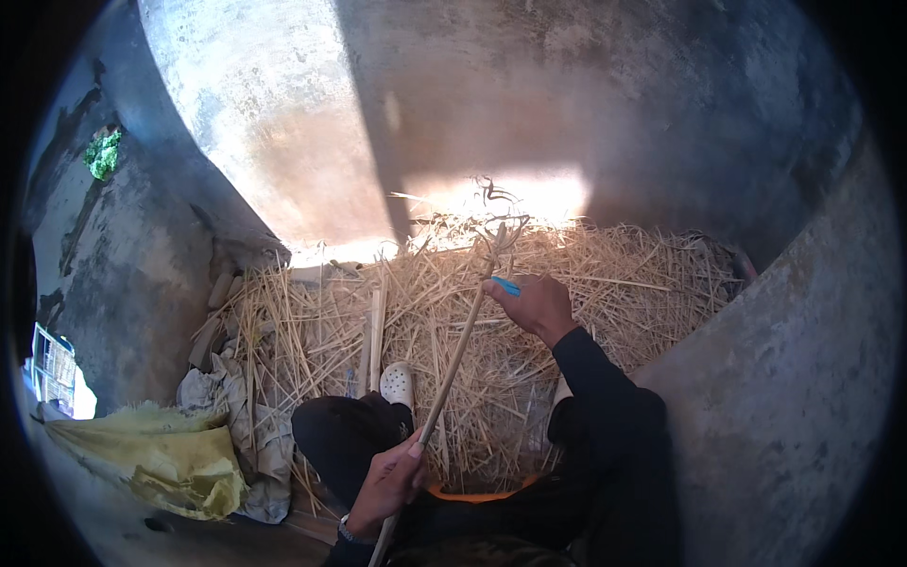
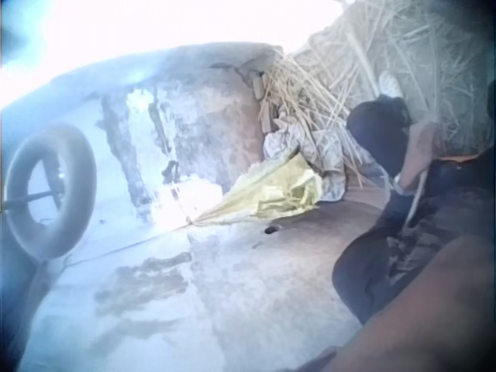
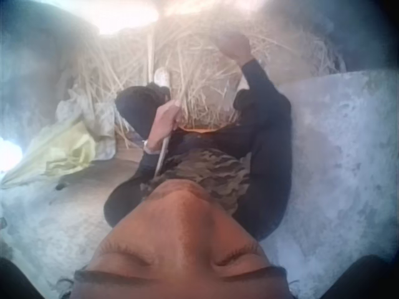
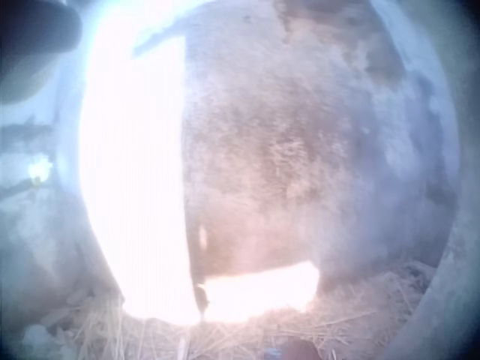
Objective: The person sits on a straw-covered floor and uses a blue utility knife to peel the outer layer off a long, thin wooden stick. They hold the stick with their left hand and scrape downward with the knife in their right hand, repeating the motion along the length of the stick.
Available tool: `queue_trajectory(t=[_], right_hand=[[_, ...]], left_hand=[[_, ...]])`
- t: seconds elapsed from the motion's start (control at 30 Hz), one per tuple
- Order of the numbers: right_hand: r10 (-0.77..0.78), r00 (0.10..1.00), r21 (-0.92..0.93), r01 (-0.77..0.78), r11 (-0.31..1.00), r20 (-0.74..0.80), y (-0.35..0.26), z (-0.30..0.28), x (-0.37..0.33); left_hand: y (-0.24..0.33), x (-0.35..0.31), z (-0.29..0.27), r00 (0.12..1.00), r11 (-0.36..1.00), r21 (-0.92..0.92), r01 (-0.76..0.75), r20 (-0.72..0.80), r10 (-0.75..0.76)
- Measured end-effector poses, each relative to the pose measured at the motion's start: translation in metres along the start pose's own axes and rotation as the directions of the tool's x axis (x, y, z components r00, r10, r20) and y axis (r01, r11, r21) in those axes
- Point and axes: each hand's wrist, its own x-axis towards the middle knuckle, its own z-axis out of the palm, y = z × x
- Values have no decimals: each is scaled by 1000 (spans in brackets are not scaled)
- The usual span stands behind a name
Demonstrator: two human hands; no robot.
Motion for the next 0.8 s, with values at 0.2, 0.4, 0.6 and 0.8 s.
queue_trajectory(t=[0.2, 0.4, 0.6, 0.8], right_hand=[[-337, 931, 104, 324, 940, 141, -65, 13, -63], [20, 1000, -42, -20, 999, -7, -2, -1, -1], [-181, 970, 62, 174, 983, 160, -40, 18, -32], [-274, 959, 50, 271, 961, 67, -47, 21, -41]], left_hand=[[16, 5, -8, 999, 999, 39, -26, -36, 27], [4, 2, 3, 997, 987, 140, -82, 4, 82], [-1, 5, -8, 991, 992, 62, -106, -78, 110], [15, 6, -8, 993, 984, 160, -77, -74, 89]])
